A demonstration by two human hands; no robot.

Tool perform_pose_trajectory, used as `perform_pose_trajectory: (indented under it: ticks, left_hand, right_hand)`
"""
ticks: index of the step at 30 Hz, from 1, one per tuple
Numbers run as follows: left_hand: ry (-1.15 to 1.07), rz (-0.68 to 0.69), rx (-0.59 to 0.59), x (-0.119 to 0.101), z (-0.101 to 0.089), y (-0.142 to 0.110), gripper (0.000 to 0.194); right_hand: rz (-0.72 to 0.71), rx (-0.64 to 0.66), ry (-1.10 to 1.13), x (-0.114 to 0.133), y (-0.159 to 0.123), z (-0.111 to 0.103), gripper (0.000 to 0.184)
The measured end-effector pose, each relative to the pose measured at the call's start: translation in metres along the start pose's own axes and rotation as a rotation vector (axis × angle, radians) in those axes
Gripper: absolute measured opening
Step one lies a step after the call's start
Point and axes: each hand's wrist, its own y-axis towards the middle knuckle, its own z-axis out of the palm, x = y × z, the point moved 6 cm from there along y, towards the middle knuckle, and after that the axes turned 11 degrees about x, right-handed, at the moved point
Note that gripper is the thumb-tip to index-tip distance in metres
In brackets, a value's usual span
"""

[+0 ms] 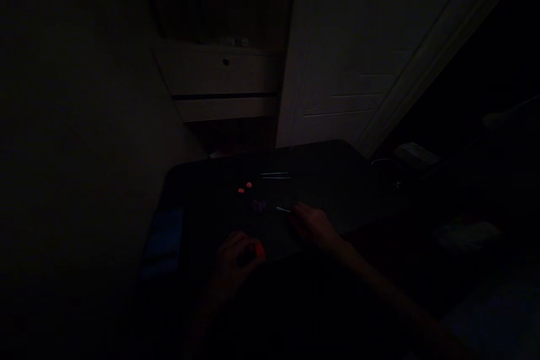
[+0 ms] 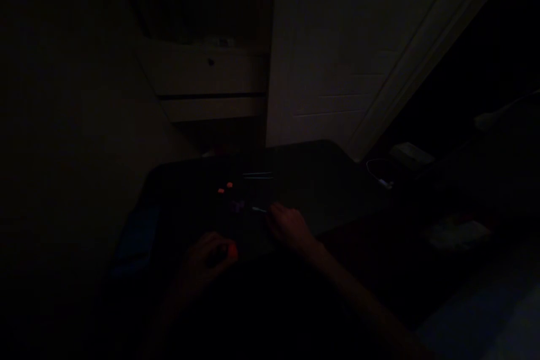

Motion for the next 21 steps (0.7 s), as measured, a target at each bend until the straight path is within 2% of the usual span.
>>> perform_pose_trajectory:
  ticks: [7,11,14,17,21]
  left_hand:
    - [0.004,-0.003,-0.012,-0.001,0.001,-0.001,0.016]
    - [-0.003,-0.007,-0.026,-0.003,0.001,0.000,0.016]
    - [-0.004,0.002,-0.037,-0.002,0.001,0.000,0.020]
    - [0.013,0.013,-0.029,0.000,0.002,0.000,0.023]
    - [0.043,0.020,-0.024,0.001,0.002,0.000,0.029]
  right_hand:
    - [-0.083,-0.126,0.150,-0.007,-0.005,-0.005,0.016]
    - [-0.132,-0.145,0.272,0.016,-0.018,-0.011,0.013]
    - [-0.288,-0.025,0.288,0.054,-0.028,-0.011,0.015]
    - [-0.354,0.121,0.140,0.081,-0.029,-0.010,0.020]
    - [-0.422,0.211,-0.105,0.094,-0.021,-0.013,0.027]
